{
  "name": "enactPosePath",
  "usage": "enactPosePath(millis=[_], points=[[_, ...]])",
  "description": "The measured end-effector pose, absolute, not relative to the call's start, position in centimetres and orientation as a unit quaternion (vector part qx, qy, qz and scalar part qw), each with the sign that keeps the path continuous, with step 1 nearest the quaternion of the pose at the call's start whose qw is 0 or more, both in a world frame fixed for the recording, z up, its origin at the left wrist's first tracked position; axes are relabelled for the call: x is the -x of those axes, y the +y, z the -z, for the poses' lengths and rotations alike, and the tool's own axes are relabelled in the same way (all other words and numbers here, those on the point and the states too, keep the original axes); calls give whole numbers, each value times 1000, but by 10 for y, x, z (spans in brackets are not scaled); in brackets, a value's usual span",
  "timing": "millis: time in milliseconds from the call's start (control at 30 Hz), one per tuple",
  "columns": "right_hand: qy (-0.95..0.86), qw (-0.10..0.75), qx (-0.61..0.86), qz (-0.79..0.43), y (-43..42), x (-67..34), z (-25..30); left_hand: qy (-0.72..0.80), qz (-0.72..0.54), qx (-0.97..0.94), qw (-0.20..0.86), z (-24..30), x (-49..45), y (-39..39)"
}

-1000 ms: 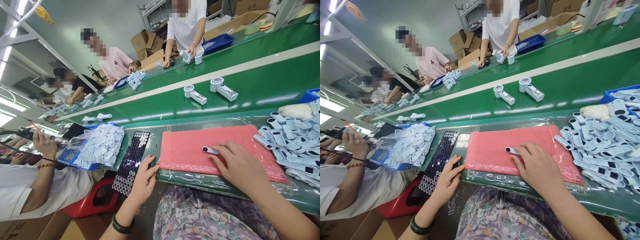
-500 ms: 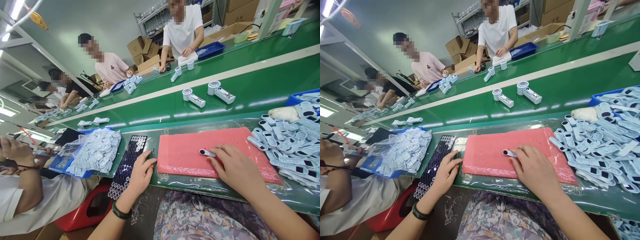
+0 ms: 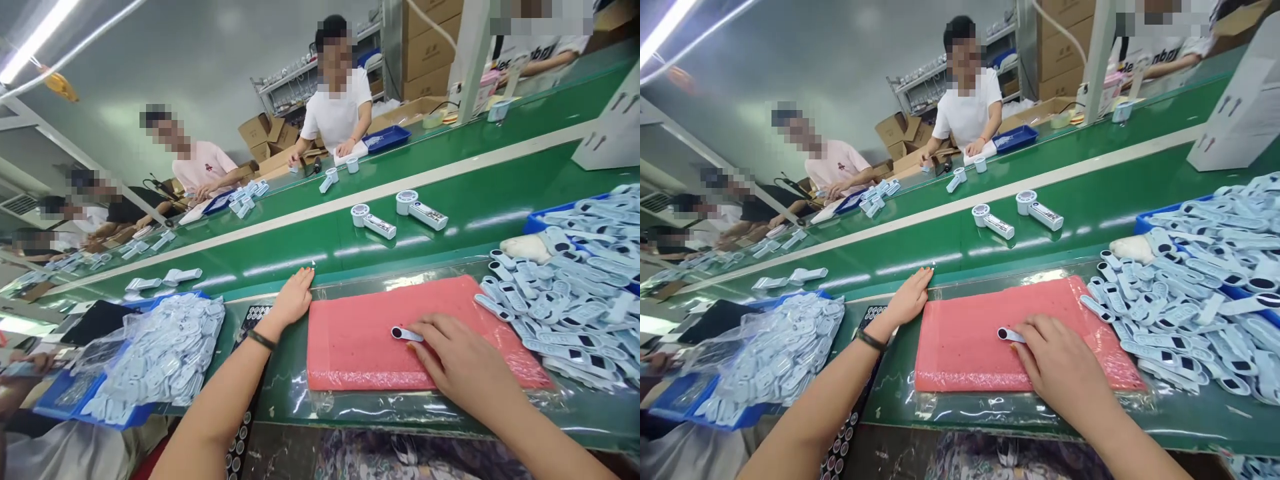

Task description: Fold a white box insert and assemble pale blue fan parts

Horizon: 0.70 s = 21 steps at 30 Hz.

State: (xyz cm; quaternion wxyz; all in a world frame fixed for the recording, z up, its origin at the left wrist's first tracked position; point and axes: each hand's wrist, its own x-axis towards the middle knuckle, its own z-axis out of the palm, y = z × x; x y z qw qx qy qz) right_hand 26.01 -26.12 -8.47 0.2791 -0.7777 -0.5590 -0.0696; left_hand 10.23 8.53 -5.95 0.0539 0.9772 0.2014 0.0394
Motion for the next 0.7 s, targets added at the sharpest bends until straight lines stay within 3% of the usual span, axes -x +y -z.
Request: enactPosePath(millis=[167,300,500,700], points=[[-553,283,781,57,-259,-259,81,303,-124,-944,50,62,-168,143],[-555,297,775,56,-258,-259,82,325,-138,-934,56,67,-167,141],[-552,308,772,59,-257,-260,85,248,-48,-965,76,69,-105,85],[-562,345,748,78,-259,-269,115,202,76,-972,95,14,-70,93]])
